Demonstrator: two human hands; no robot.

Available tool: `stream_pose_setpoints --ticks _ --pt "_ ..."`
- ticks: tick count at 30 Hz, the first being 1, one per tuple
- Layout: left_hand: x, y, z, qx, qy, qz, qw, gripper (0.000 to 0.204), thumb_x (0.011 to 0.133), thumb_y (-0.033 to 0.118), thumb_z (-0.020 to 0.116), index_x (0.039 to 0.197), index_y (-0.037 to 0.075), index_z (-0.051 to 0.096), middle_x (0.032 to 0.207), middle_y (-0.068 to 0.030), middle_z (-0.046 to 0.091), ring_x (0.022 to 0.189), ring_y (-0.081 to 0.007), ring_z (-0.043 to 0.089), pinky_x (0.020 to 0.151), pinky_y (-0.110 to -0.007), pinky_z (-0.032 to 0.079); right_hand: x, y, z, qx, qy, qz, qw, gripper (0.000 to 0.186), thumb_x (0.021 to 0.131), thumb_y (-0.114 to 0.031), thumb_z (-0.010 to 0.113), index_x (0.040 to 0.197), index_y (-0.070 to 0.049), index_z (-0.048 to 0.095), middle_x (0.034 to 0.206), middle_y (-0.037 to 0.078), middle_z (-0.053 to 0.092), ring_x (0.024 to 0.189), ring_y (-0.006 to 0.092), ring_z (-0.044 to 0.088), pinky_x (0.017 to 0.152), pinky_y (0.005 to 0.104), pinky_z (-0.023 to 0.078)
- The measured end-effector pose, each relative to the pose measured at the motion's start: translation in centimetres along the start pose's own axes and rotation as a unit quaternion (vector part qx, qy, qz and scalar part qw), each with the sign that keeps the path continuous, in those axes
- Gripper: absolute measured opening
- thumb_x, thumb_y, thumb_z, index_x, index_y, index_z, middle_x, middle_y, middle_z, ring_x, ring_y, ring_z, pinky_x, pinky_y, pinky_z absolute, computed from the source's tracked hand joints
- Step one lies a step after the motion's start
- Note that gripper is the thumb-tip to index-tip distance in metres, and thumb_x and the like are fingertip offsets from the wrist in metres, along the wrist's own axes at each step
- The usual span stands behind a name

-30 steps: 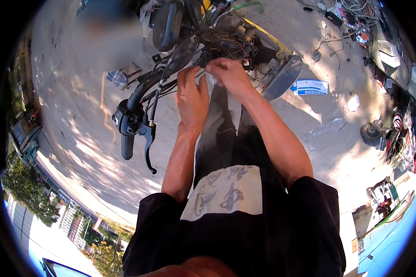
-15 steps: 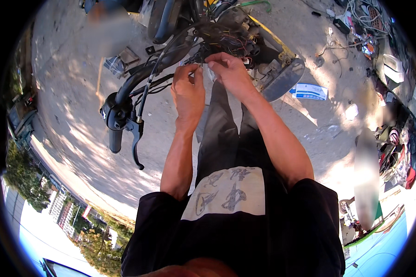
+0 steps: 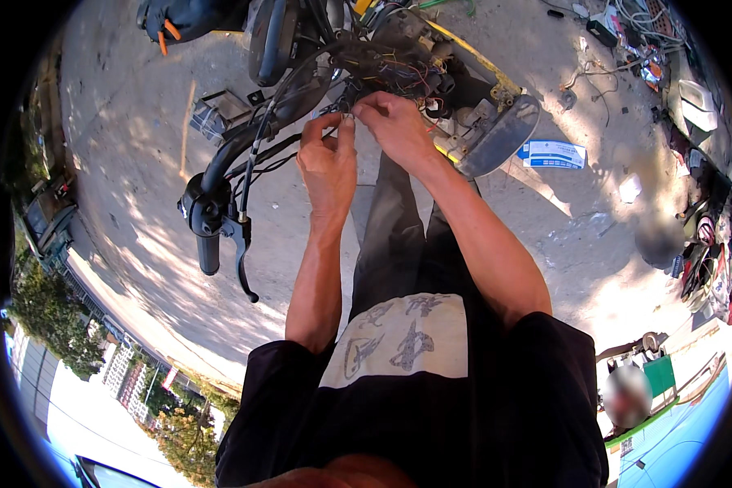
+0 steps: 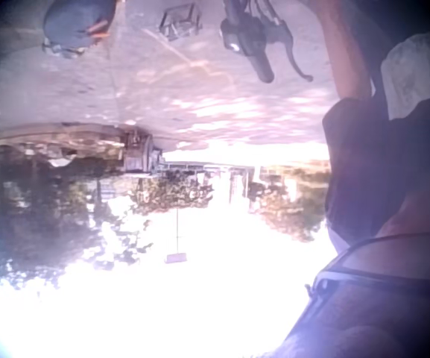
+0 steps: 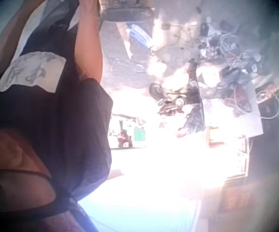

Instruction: The person works on the exposed wiring of a yellow scooter, stripping and twisting wires, and connecting them near the handlebars and under the seat. They use a yellow wire stripper and their hands to manipulate the wires throughout the process.

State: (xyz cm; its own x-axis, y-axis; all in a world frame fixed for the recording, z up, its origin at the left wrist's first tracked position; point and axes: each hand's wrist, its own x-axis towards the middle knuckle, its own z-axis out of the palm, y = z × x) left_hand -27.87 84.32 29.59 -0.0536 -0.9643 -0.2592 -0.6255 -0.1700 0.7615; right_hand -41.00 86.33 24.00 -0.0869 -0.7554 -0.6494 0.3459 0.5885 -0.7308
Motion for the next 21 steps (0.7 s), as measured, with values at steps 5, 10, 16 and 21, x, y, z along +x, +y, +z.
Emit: stream_pose_setpoints --ticks 5,10,16,21 --pt "-0.6 -0.9 1.0 0.087 0.057 0.144 0.984 0.012 0.095 0.006 0.072 0.107 0.006 0.073 0.108 -0.0067 0.068 0.065 -0.0201 0.067 0.060 -0.037 0.054 -0.3 0.3 -0.4 0.005 0.006 0.014 1.000 0.025 0.099 -0.021 0.068 0.111 0.000 0.073 0.088 0.001 0.070 0.079 0.0081 0.059 0.070 0.0272 0.047" --pt "-1.2 -1.2 0.9 0.153 0.047 0.169 0.973 0.014 0.093 0.005 0.073 0.107 0.009 0.074 0.110 -0.0058 0.067 0.073 -0.0237 0.071 0.061 -0.038 0.056 -1.2 -1.5 -0.3 -0.030 0.059 -0.069 0.995 0.023 0.099 -0.018 0.068 0.112 -0.001 0.073 0.093 0.003 0.073 0.087 0.0086 0.064 0.076 0.0286 0.052" --pt "-1.2 -1.3 1.0 0.184 0.044 0.202 0.961 0.020 0.091 0.005 0.073 0.110 0.013 0.072 0.112 -0.0037 0.065 0.071 -0.0273 0.072 0.058 -0.041 0.056 0.0 -1.4 -0.7 -0.126 0.038 -0.101 0.986 0.022 0.099 -0.017 0.069 0.111 0.001 0.073 0.090 0.002 0.073 0.083 0.0113 0.066 0.076 0.0293 0.053" --pt "-1.1 -1.1 1.1 0.132 0.058 0.180 0.973 0.013 0.093 0.005 0.072 0.106 0.008 0.074 0.108 -0.0078 0.067 0.071 -0.0257 0.072 0.060 -0.039 0.056 0.5 -2.0 -1.3 -0.060 0.017 -0.052 0.997 0.019 0.099 -0.016 0.069 0.107 0.001 0.072 0.082 -0.001 0.067 0.071 0.0091 0.057 0.066 0.0274 0.047"
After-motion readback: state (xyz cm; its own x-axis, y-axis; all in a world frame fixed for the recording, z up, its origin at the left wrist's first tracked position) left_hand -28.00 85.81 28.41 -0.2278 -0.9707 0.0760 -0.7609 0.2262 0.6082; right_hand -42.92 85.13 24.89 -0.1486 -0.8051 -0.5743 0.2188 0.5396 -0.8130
